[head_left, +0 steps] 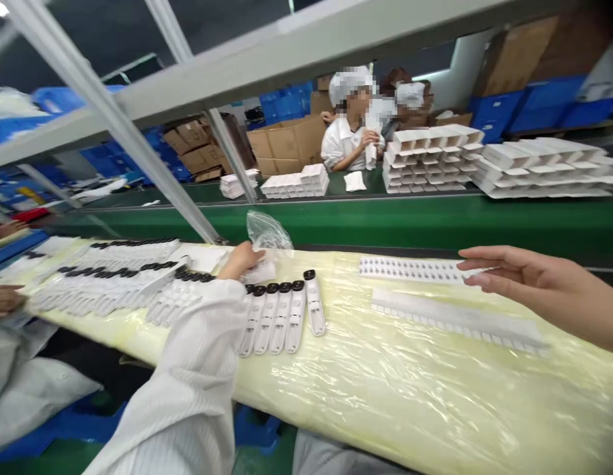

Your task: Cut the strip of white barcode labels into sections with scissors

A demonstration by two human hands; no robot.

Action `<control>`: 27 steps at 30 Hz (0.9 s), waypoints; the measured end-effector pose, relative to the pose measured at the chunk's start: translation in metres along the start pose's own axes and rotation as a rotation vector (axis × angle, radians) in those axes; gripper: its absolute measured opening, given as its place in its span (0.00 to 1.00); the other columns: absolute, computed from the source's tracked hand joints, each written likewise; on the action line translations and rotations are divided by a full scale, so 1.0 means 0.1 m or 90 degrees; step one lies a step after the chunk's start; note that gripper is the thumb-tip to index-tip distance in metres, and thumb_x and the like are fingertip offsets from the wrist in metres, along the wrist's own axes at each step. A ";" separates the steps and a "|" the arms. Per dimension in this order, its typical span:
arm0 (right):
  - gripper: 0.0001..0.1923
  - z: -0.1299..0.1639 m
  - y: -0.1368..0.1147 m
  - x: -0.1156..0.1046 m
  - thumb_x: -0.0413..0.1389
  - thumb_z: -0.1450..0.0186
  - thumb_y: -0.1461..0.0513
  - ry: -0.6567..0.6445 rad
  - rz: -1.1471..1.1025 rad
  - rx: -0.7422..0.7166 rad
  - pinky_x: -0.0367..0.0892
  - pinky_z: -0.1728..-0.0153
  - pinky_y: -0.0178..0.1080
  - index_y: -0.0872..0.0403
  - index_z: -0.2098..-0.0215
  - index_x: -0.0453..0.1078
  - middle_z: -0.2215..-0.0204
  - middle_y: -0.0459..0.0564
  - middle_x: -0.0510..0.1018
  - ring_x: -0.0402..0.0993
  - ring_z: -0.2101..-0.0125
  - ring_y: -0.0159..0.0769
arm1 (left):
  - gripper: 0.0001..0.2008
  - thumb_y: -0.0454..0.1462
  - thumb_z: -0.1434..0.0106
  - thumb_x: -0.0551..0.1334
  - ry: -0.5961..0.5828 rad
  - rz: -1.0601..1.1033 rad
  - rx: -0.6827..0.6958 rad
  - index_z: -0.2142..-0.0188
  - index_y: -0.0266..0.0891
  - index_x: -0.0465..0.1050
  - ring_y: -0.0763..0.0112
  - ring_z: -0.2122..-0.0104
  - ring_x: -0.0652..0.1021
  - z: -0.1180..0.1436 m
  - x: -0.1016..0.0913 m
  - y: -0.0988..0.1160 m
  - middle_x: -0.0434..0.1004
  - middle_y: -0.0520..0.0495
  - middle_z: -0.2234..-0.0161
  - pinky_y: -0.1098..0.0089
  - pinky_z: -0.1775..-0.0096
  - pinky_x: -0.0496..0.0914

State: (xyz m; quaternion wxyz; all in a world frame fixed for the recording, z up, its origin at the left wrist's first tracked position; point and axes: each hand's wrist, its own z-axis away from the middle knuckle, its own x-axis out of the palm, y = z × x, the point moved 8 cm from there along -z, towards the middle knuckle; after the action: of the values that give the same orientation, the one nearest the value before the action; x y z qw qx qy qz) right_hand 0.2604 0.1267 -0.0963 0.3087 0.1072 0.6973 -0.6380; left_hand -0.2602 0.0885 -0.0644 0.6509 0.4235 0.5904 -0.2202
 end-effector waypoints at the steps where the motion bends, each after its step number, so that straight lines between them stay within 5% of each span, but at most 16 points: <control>1: 0.29 0.05 0.08 -0.08 0.61 0.44 0.38 0.021 0.050 -0.007 0.80 0.63 0.43 0.42 0.51 0.78 0.51 0.53 0.83 0.82 0.54 0.53 | 0.19 0.45 0.32 0.64 0.018 -0.003 0.007 0.47 0.37 0.71 0.60 0.53 0.78 0.03 -0.03 0.06 0.75 0.42 0.49 0.54 0.52 0.76; 4: 0.23 0.20 0.31 -0.27 0.54 0.35 0.44 0.050 0.161 -0.024 0.78 0.59 0.46 0.48 0.54 0.79 0.50 0.55 0.82 0.81 0.53 0.52 | 0.25 0.48 0.32 0.61 0.107 0.023 0.097 0.41 0.40 0.65 0.45 0.40 0.70 0.20 -0.12 0.40 0.67 0.35 0.39 0.40 0.41 0.66; 6: 0.22 0.27 0.48 -0.31 0.51 0.33 0.47 0.047 0.210 -0.015 0.77 0.57 0.47 0.51 0.53 0.78 0.50 0.56 0.82 0.81 0.54 0.51 | 0.27 0.53 0.32 0.54 0.116 0.074 0.217 0.41 0.41 0.65 0.37 0.36 0.64 0.44 0.00 0.75 0.64 0.34 0.36 0.39 0.40 0.63; 9: 0.21 0.33 0.66 -0.26 0.50 0.32 0.51 0.034 0.258 -0.044 0.74 0.50 0.53 0.53 0.52 0.78 0.50 0.58 0.82 0.78 0.50 0.54 | 0.26 0.57 0.35 0.52 -0.069 0.141 0.432 0.52 0.43 0.75 0.50 0.51 0.78 0.98 0.61 1.37 0.78 0.41 0.48 0.51 0.49 0.74; 12: 0.20 0.37 0.80 -0.17 0.49 0.32 0.53 0.018 0.266 -0.082 0.67 0.44 0.59 0.54 0.53 0.78 0.51 0.60 0.81 0.74 0.47 0.57 | 0.19 0.51 0.36 0.54 -0.214 0.183 0.557 0.58 0.44 0.77 0.55 0.50 0.78 1.46 1.21 1.78 0.81 0.43 0.53 0.54 0.45 0.71; 16: 0.18 0.40 1.02 -0.15 0.54 0.34 0.51 -0.016 0.205 -0.041 0.67 0.46 0.59 0.53 0.56 0.79 0.55 0.60 0.80 0.73 0.48 0.56 | 0.17 0.47 0.38 0.56 -0.300 0.210 0.531 0.59 0.41 0.77 0.50 0.51 0.76 1.55 1.61 1.92 0.81 0.40 0.56 0.49 0.47 0.70; 23: 0.22 0.33 1.22 -0.34 0.62 0.40 0.43 -0.090 -0.019 0.091 0.69 0.66 0.41 0.54 0.69 0.77 0.66 0.54 0.78 0.73 0.67 0.38 | 0.20 0.56 0.45 0.65 -0.553 0.273 0.379 0.72 0.41 0.78 0.63 0.71 0.74 1.36 1.60 1.89 0.77 0.46 0.71 0.63 0.67 0.70; 27: 0.23 0.16 1.36 -0.35 0.63 0.39 0.44 -0.109 -0.127 0.196 0.61 0.80 0.33 0.58 0.70 0.75 0.79 0.49 0.73 0.65 0.80 0.30 | 0.27 0.60 0.53 0.69 -0.647 0.365 0.273 0.68 0.38 0.79 0.69 0.76 0.72 1.26 1.68 1.92 0.77 0.44 0.72 0.67 0.73 0.68</control>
State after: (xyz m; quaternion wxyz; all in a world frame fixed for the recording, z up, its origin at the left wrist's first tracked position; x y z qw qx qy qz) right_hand 0.3664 0.1423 -0.1880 0.2820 0.0292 0.5700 -0.7712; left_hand -0.0015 0.1265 -0.1763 0.7841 0.5289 0.0124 -0.3245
